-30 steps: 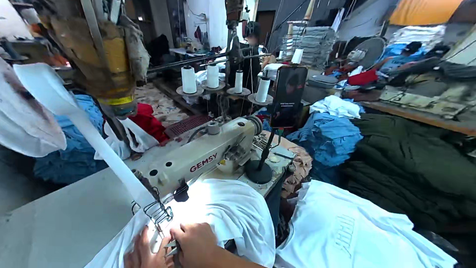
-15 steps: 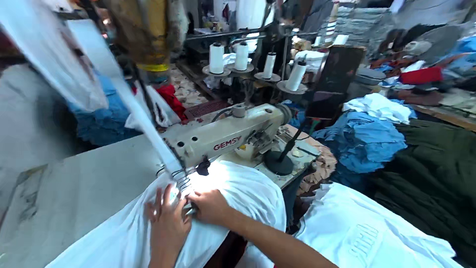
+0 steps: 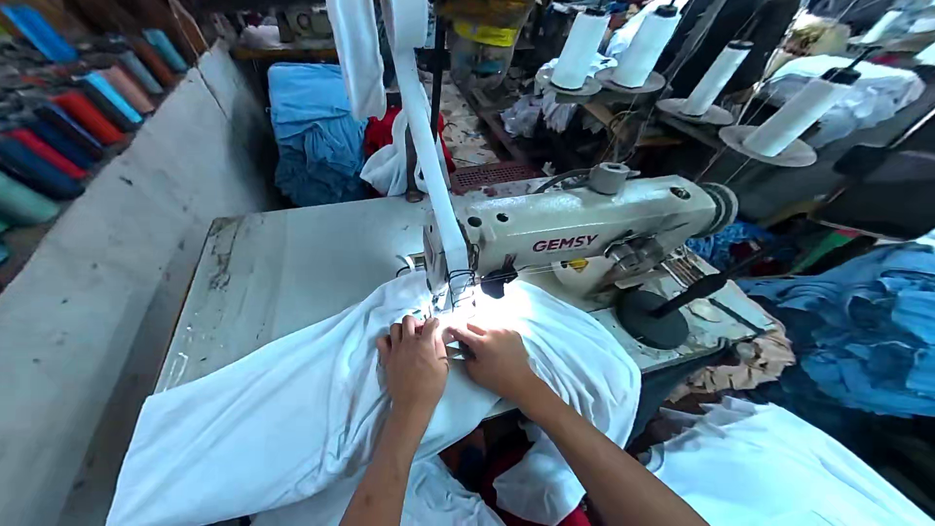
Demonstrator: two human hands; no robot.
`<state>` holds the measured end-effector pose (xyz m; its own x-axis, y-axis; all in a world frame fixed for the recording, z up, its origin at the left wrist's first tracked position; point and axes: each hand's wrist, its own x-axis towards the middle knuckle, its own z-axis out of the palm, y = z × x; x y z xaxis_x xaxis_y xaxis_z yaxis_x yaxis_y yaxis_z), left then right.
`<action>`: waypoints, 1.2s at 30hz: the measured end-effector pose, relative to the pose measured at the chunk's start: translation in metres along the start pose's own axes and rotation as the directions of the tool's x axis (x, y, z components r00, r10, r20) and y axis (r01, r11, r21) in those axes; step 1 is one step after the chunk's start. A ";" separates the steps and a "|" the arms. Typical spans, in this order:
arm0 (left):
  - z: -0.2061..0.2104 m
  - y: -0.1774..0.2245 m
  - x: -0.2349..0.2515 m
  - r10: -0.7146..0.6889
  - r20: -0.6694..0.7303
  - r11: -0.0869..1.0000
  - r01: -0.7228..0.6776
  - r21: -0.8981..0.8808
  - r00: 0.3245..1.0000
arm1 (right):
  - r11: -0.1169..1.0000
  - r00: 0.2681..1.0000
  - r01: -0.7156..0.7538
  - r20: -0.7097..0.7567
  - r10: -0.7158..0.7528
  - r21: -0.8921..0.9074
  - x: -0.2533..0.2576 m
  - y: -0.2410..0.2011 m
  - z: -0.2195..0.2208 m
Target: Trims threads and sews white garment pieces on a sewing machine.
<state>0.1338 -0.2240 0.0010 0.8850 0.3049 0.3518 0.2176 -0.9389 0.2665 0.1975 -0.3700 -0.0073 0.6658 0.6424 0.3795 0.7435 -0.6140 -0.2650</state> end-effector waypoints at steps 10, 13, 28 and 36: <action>-0.002 -0.035 0.030 0.264 0.074 0.962 -0.258 -0.090 0.962 | 0.979 0.969 -0.157 0.170 0.178 -0.127 0.019 -0.026 -0.006; -0.001 -0.056 0.052 0.361 0.161 0.927 -0.336 -0.164 0.918 | 0.966 0.938 -0.199 0.254 0.236 -0.165 0.026 -0.039 -0.008; -0.022 -0.037 0.026 -0.020 0.033 0.587 0.038 -0.809 0.999 | 0.980 0.965 -0.196 0.175 0.197 -0.021 0.019 -0.042 -0.009; -0.001 -0.059 0.067 0.284 0.121 0.939 -0.250 -0.237 0.951 | 0.976 0.961 -0.217 0.172 0.217 -0.017 0.024 -0.033 -0.004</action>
<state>0.1793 -0.1482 0.0099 0.9534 0.0044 0.3016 -0.1142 -0.9201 0.3747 0.1883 -0.3361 0.0140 0.8118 0.5631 0.1544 0.5799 -0.7466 -0.3259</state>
